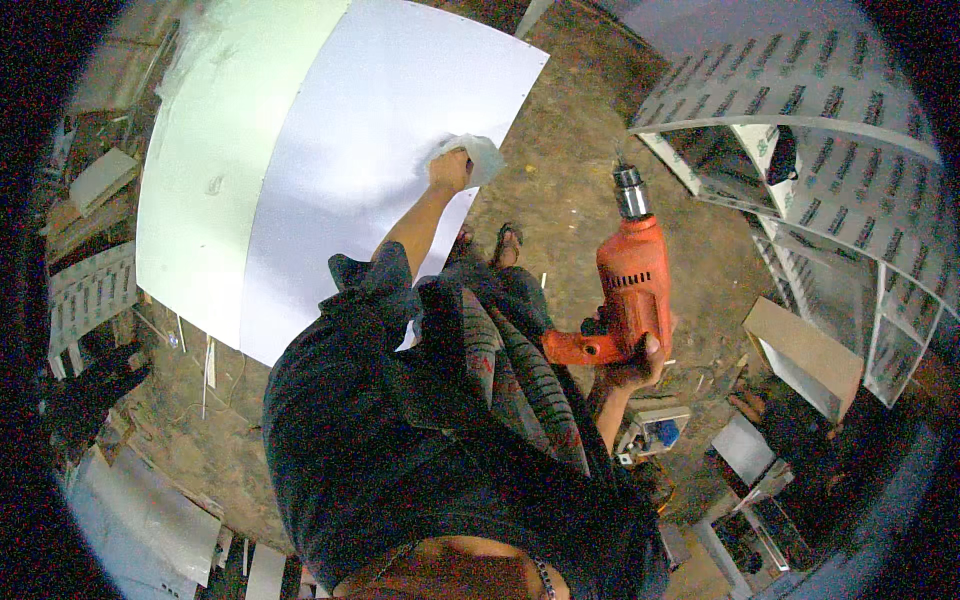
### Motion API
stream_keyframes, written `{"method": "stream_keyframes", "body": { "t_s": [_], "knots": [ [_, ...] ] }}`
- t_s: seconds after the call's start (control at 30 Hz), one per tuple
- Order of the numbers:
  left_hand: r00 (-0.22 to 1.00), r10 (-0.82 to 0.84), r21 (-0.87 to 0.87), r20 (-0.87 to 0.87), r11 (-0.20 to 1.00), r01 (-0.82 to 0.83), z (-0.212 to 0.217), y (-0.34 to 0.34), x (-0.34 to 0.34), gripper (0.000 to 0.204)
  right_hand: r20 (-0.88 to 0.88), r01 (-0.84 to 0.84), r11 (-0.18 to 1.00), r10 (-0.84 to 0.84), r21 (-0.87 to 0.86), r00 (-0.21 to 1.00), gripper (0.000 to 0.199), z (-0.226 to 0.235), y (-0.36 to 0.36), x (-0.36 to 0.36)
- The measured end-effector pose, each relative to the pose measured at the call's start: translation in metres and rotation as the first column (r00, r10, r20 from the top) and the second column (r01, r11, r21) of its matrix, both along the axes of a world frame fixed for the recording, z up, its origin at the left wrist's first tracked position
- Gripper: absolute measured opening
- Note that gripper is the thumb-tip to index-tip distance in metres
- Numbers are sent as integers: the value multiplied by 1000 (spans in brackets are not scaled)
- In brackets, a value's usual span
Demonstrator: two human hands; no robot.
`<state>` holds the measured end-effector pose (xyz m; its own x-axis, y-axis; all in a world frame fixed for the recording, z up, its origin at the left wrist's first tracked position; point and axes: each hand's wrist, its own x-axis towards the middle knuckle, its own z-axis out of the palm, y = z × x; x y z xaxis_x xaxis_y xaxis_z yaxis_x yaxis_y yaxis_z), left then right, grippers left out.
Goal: The person uses a power drill to make holes into a white panel. They pick up individual screws, place them into the drill bit, and drill them into the edges of the panel at various locations.
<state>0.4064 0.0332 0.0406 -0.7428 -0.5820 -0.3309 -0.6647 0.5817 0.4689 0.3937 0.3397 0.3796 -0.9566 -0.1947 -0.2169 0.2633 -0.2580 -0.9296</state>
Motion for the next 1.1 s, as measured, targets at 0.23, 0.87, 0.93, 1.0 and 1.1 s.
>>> {"method": "stream_keyframes", "body": {
  "t_s": [0.23, 0.87, 0.93, 1.0, 1.1],
  "knots": [
    [979, 48, 39, -196, 998, -41, -6, 1, 14, 27, 52, -42, 998, 44, -35, 998, 63, -4, -4, -3],
    [23, 597, 588, -802, 782, 205, 289, 21, 64, 11, -100, -357, 934, 354, -20, 930, 72, -8, -11, -31],
    [-78, 563, 527, -823, 808, 264, 315, 26, 70, 10, -148, -436, 900, 431, 0, 890, 75, -3, -14, -32],
    [-140, 561, 507, -816, 810, 297, 333, 31, 76, 9, -196, -491, 871, 484, 16, 853, 76, 3, -17, -35],
    [-196, 560, 498, -805, 817, 290, 349, 36, 83, 8, -284, -570, 820, 562, 63, 777, 77, 11, -21, -41]
  ]
}}
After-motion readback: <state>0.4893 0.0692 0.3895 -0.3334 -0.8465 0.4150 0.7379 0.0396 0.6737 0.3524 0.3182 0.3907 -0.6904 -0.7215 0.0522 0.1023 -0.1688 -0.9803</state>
